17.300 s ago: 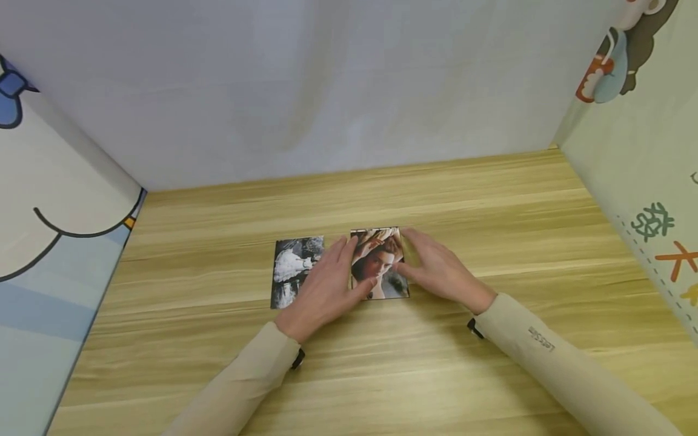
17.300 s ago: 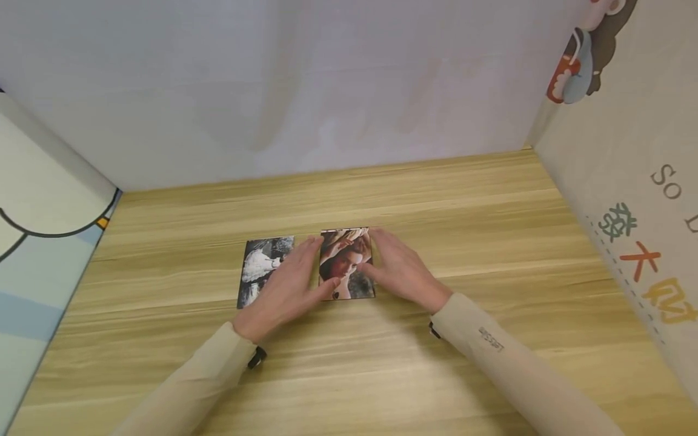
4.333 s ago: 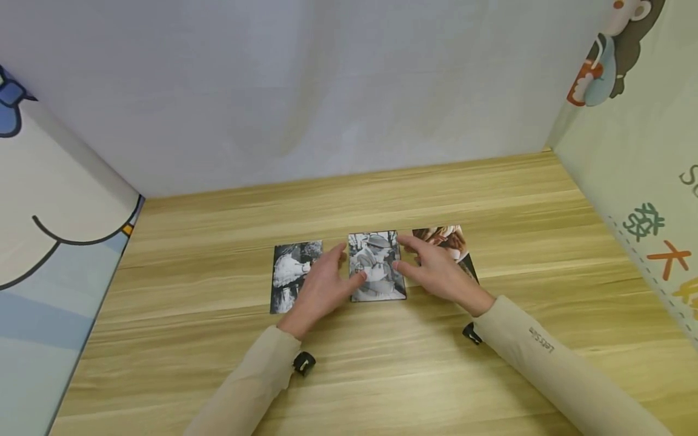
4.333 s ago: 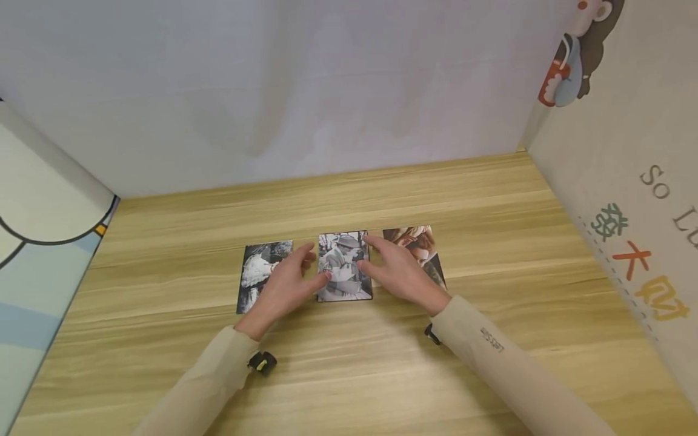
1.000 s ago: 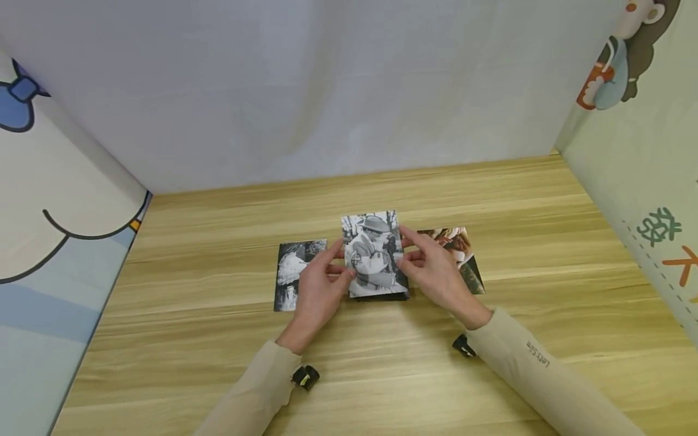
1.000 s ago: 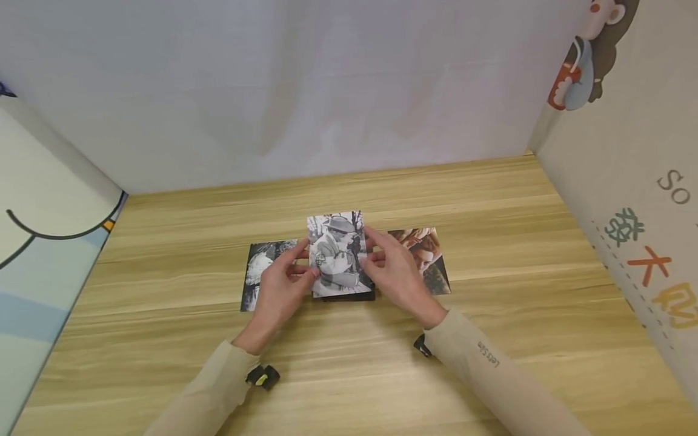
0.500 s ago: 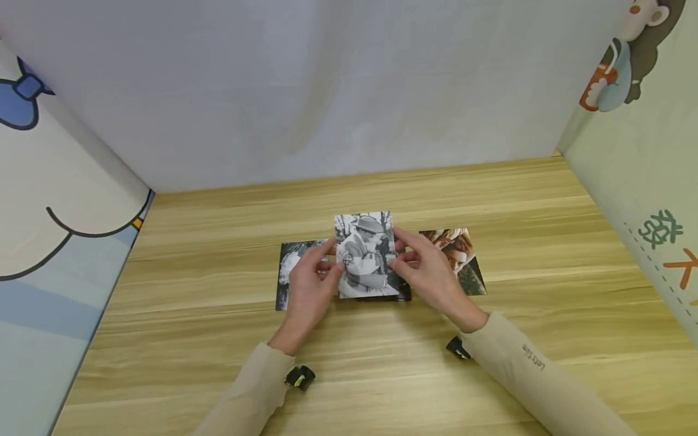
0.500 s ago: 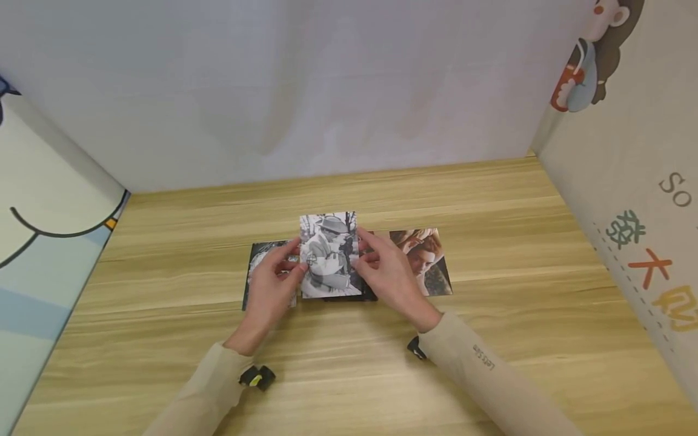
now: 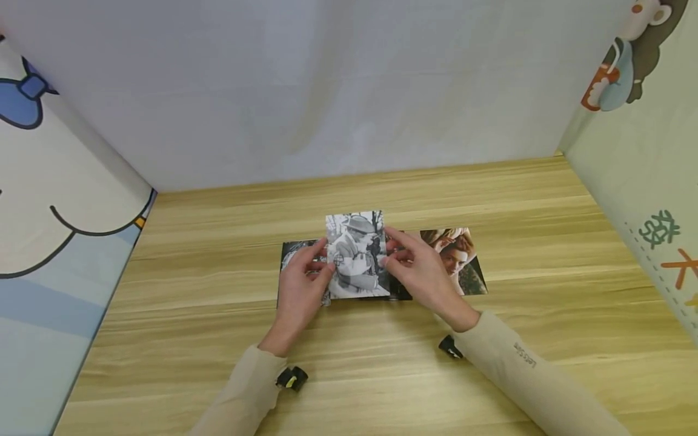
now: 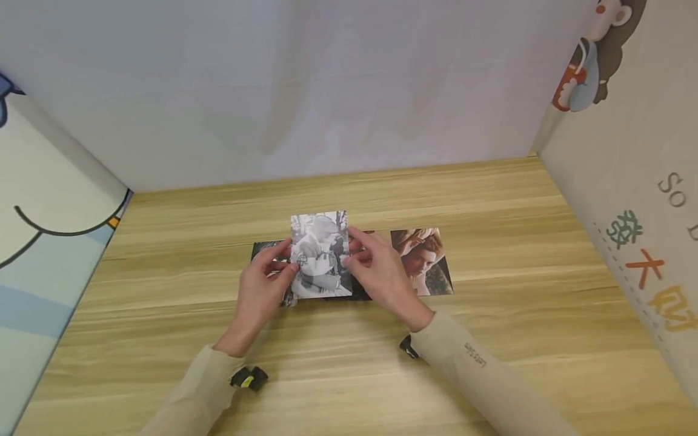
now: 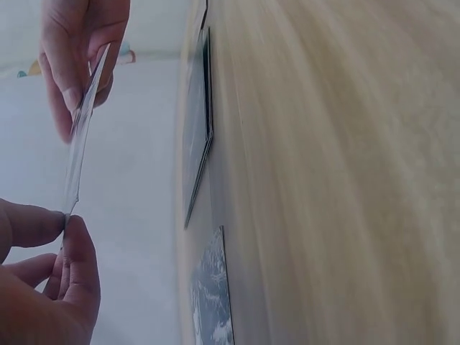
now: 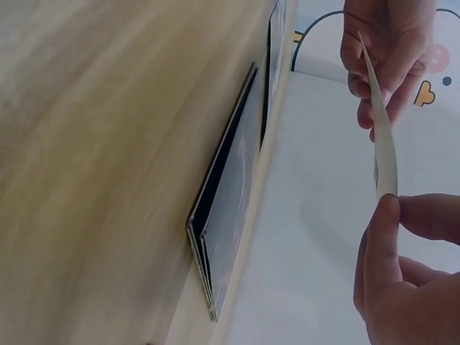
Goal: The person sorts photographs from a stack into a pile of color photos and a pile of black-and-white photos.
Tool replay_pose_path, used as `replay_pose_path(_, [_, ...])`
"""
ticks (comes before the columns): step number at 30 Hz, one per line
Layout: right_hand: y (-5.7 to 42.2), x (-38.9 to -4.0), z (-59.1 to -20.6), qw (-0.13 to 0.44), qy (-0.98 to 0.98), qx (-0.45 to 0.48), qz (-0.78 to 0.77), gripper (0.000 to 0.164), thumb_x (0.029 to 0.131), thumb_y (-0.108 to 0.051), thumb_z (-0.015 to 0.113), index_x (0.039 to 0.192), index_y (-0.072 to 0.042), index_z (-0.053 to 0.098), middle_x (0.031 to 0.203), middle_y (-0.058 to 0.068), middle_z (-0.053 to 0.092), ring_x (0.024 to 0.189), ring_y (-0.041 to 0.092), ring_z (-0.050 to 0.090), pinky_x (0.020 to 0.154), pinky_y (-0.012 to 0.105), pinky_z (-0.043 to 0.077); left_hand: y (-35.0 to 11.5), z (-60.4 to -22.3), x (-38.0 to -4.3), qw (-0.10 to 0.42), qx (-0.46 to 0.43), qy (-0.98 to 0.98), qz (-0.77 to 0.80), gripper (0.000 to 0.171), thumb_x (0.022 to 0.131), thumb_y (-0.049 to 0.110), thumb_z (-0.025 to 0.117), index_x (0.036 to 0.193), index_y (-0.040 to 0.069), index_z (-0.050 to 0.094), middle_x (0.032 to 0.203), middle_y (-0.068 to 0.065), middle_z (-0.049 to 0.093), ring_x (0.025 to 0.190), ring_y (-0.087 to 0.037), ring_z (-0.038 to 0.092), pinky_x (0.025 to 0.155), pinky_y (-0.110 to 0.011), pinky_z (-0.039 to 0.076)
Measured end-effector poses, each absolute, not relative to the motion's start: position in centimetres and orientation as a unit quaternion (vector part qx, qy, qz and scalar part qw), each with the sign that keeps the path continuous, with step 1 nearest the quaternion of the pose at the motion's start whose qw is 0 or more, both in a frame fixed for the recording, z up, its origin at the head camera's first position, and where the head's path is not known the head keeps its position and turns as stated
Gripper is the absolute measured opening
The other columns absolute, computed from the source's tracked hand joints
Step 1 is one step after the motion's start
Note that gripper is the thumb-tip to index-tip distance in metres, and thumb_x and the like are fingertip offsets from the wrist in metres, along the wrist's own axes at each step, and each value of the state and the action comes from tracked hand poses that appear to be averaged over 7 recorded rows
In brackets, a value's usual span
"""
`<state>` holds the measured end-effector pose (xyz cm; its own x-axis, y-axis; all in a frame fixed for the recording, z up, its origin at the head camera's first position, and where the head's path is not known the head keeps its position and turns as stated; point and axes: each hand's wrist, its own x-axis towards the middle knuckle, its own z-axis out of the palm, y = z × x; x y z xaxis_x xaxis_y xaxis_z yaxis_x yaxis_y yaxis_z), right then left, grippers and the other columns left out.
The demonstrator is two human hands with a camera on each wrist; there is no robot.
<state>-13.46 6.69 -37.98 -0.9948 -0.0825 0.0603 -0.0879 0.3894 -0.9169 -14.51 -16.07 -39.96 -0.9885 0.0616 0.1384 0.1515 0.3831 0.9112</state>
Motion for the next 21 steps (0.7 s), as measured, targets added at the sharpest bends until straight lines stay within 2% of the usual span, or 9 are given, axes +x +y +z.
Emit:
replay_pose_path(9, [5.8, -13.9, -37.9, -0.002, -0.832, 0.066, 0.551, 0.059, 0.093, -0.005, 0.073, 0.149, -0.003, 0.054, 0.116, 0.012, 0.063, 0.102, 0.026, 0.069, 0.086, 0.033, 0.06, -17.1, -40.0, -14.5, 0.053, -0.053, -0.831, -0.551, 0.047, 0.092, -0.003, 0.072, 0.138, 0.001, 0.065, 0.117, -0.015, 0.067, 0.095, -0.026, 0.071, 0.08, -0.027, 0.061])
replay_pose_path(12, [5.4, -14.1, -37.8, -0.005, -0.831, 0.072, 0.551, 0.059, 0.093, -0.005, 0.073, 0.149, -0.002, 0.054, 0.114, 0.012, 0.064, 0.101, 0.026, 0.07, 0.087, 0.034, 0.06, -17.5, -40.0, -14.6, 0.049, -0.047, -0.825, -0.561, 0.048, 0.092, -0.003, 0.073, 0.139, 0.002, 0.065, 0.117, -0.014, 0.067, 0.095, -0.026, 0.07, 0.079, -0.023, 0.06])
replay_pose_path(17, [4.8, -14.4, -37.8, -0.007, -0.823, 0.089, 0.561, 0.058, 0.092, -0.002, 0.073, 0.148, 0.001, 0.054, 0.113, 0.014, 0.066, 0.097, 0.026, 0.07, 0.084, 0.033, 0.061, -18.1, -39.9, -14.6, 0.038, -0.037, -0.817, -0.575, 0.05, 0.091, -0.004, 0.072, 0.14, 0.001, 0.064, 0.119, -0.014, 0.066, 0.096, -0.027, 0.069, 0.077, -0.015, 0.057])
replay_pose_path(21, [4.5, -14.5, -37.8, -0.006, -0.819, 0.096, 0.566, 0.057, 0.093, -0.002, 0.072, 0.147, 0.002, 0.054, 0.114, 0.014, 0.066, 0.097, 0.026, 0.07, 0.081, 0.03, 0.06, -18.5, -39.8, -14.5, 0.031, -0.03, -0.816, -0.576, 0.05, 0.093, -0.004, 0.071, 0.141, 0.002, 0.063, 0.121, -0.014, 0.065, 0.097, -0.028, 0.069, 0.076, -0.013, 0.055])
